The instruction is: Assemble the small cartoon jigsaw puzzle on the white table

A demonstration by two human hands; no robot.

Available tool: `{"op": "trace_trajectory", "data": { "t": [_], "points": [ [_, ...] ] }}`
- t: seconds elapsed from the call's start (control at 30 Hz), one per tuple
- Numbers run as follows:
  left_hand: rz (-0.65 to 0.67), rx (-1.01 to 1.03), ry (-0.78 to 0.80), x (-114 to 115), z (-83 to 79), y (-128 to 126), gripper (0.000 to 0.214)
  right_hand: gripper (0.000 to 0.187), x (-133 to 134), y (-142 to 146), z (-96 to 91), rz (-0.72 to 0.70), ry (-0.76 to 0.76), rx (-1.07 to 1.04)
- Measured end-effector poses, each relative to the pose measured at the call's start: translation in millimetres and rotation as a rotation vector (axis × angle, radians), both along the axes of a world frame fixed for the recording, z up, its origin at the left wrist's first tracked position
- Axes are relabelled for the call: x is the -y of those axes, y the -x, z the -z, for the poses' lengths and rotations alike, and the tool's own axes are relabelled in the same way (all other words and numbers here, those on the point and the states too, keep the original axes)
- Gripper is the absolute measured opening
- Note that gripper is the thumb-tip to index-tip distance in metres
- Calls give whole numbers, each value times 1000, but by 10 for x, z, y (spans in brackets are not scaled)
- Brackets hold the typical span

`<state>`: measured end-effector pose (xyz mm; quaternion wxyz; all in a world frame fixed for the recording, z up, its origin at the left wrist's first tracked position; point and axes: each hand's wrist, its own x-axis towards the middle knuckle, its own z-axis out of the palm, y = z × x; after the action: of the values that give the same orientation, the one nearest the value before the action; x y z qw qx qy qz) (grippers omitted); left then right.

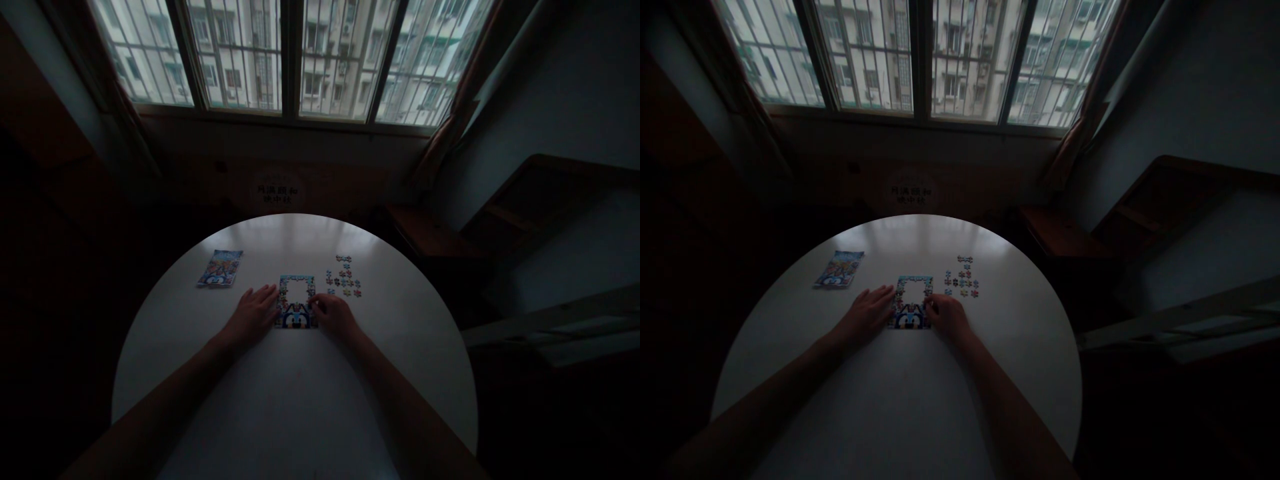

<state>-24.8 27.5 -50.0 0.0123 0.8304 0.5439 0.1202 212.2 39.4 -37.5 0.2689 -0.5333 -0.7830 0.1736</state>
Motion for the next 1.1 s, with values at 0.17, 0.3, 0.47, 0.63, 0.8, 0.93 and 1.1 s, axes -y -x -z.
{"op": "trace_trajectory", "data": {
  "t": [0.17,0.3,0.47,0.63,0.8,0.93,1.1],
  "points": [
    [16,4,-12,-18,37,20,47,21,2,-4,-5,-1,-2,3],
    [18,11,-22,-15,34,23,47,21,-3,-11,9,-9,-1,-3],
    [21,2,-10,-13,19,14,47,21,-11,-14,33,2,-10,-2],
    [21,4,-21,-20,42,24,47,20,-15,-14,38,-6,-11,2],
    [19,-3,-20,-24,54,31,47,20,-2,-11,8,2,0,6],
    [20,-5,-8,-19,39,25,47,20,-2,-14,17,-14,-17,-15],
    [11,1,-3,-4,8,6,47,20,-28,-21,52,-8,-3,3]
  ]
}}
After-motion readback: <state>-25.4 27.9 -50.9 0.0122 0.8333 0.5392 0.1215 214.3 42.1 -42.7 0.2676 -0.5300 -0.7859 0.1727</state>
